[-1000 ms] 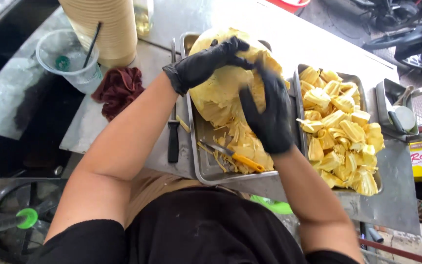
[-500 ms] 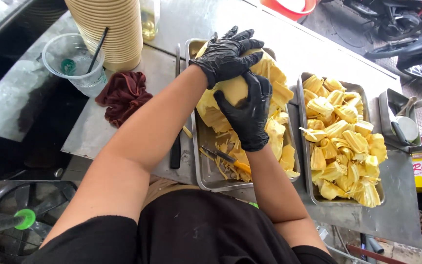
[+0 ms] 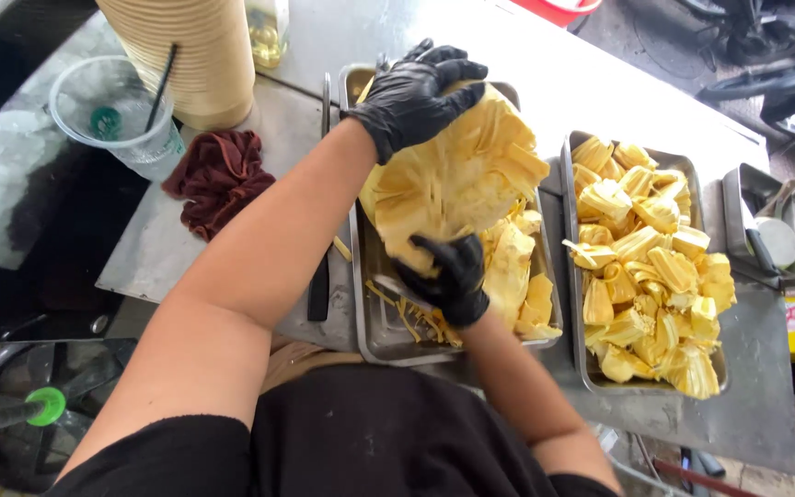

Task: Extracting edible pods and seeds from a large jackfruit using hands and a small knife.

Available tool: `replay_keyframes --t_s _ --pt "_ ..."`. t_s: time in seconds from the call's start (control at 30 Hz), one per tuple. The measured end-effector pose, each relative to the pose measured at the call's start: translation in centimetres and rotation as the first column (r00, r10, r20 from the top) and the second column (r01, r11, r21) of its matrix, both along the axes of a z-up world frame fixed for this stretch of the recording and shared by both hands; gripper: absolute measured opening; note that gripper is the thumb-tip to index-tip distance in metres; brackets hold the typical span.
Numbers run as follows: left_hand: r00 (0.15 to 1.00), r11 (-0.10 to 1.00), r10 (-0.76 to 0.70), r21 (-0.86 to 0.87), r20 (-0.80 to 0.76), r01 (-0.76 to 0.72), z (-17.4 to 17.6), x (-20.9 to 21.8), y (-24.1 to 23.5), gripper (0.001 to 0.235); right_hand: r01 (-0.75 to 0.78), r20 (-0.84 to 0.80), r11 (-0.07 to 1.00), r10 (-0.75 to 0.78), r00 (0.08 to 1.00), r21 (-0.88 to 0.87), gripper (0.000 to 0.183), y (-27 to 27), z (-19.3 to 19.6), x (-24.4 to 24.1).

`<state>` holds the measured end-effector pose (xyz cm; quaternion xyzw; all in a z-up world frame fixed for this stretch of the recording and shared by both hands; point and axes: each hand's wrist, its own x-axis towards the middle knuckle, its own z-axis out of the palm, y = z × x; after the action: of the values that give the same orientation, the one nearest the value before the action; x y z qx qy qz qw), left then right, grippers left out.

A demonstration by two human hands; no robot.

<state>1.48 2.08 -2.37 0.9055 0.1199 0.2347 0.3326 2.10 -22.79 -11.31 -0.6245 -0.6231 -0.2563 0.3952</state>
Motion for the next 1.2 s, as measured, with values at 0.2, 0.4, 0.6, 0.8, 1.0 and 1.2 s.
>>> replay_keyframes --t_s 0.2,0.4,0.6,0.8,1.0,1.2 --pt "0.994 0.997 0.081 -0.017 0.068 -0.080 0.6 -0.7 -0.5 0.046 0.060 0.088 0.989 -0.048 0.995 -0.136 0.064 0.0 6.5 -1.9" --pt "0.978 0.999 0.037 -0.004 0.206 -0.038 -0.1 -0.6 -0.2 0.041 0.170 0.199 0.807 -0.066 0.978 -0.566 0.084 -1.1 6.9 -2.0" --pt "0.979 0.998 -0.050 0.057 0.197 0.039 1.0 -1.4 0.6 0.040 0.032 0.016 0.706 -0.029 0.999 -0.708 0.072 -7.1 5.0 -1.5" --pt "0.980 0.987 -0.133 0.107 0.149 0.118 2.4 -2.0 -0.8 0.053 -0.065 -0.561 0.956 -0.113 0.820 -0.287 0.059 -16.7 4.3 7.3" --pt "0.970 0.973 -0.188 0.166 0.157 0.162 2.7 -3.8 -2.9 0.061 0.442 -0.480 0.876 -0.309 0.821 0.192 0.086 -23.0 6.3 31.5" --pt "0.982 0.989 -0.091 0.133 0.166 0.069 3.4 -5.4 -5.1 0.060 0.542 -0.594 0.778 -0.609 0.526 -0.318 0.082 -23.8 3.8 44.0"
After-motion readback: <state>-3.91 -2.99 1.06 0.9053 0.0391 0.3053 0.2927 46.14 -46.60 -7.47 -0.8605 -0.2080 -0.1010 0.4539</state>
